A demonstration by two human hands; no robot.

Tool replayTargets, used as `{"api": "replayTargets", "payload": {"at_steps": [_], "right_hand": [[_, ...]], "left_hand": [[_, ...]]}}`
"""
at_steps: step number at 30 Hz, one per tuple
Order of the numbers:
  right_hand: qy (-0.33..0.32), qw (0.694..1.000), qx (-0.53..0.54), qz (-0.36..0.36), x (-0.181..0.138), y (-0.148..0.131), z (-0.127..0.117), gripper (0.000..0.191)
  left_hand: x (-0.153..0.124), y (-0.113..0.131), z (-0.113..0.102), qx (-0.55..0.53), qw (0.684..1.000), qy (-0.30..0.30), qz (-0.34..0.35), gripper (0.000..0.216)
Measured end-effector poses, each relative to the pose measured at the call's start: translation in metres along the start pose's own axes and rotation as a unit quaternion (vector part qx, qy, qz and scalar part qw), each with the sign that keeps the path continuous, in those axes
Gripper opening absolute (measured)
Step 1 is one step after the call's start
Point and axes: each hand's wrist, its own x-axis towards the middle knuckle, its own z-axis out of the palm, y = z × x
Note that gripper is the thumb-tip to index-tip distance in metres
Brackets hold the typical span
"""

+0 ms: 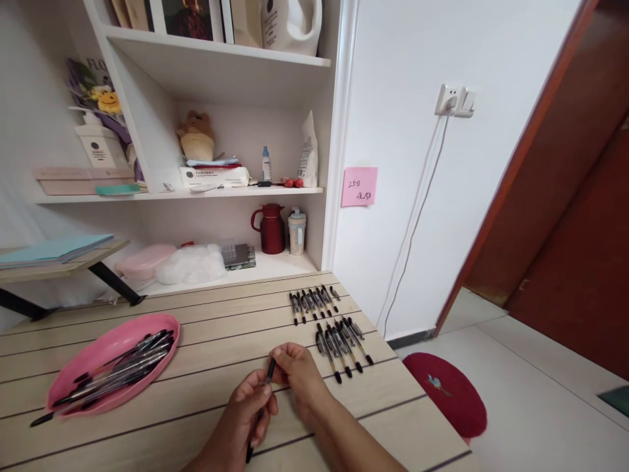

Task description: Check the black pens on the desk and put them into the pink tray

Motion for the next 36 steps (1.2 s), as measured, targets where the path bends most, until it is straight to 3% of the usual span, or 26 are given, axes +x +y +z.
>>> {"api": "replayTargets", "payload": {"at_steps": [6, 11, 15, 19, 22, 26, 28, 31, 36], "right_hand": [[-0.003, 0.998, 0.058, -0.006, 0.004, -0.001, 0.001, 0.035], [0.097, 0.991, 0.074, -0.049, 0.013, -0.014, -0.013, 0.035], [0.165, 0.982, -0.045, -0.08, 0.015, -0.032, -0.046, 0.031], [0.213, 0.952, -0.199, -0.095, 0.008, -0.042, -0.084, 0.024], [0.211, 0.889, -0.394, -0.103, -0.001, -0.042, -0.098, 0.018], [0.194, 0.713, -0.665, -0.104, -0.015, -0.038, -0.092, 0.014], [0.182, 0.653, -0.73, -0.083, -0.02, -0.036, -0.086, 0.014], [0.164, 0.609, -0.774, -0.051, -0.022, -0.034, -0.079, 0.015], [0.165, 0.588, -0.792, -0.021, -0.018, -0.032, -0.076, 0.013]], "left_hand": [[0.004, -0.005, -0.004, 0.002, 1.0, -0.014, -0.007, 0.028], [0.008, -0.007, -0.007, 0.004, 0.999, -0.017, -0.03, 0.033], [0.001, -0.001, -0.002, 0.016, 1.0, 0.005, -0.021, 0.029], [-0.003, 0.004, 0.002, 0.032, 0.999, 0.006, -0.016, 0.027], [-0.003, 0.005, 0.003, 0.035, 0.999, 0.01, -0.019, 0.029], [-0.002, 0.004, 0.002, 0.042, 0.999, 0.015, -0.025, 0.03], [-0.002, 0.004, 0.002, 0.042, 0.999, 0.01, -0.025, 0.03], [-0.002, 0.003, 0.001, 0.044, 0.999, 0.006, -0.024, 0.028], [-0.003, 0.002, 0.001, 0.052, 0.998, -0.001, -0.018, 0.025]]}}
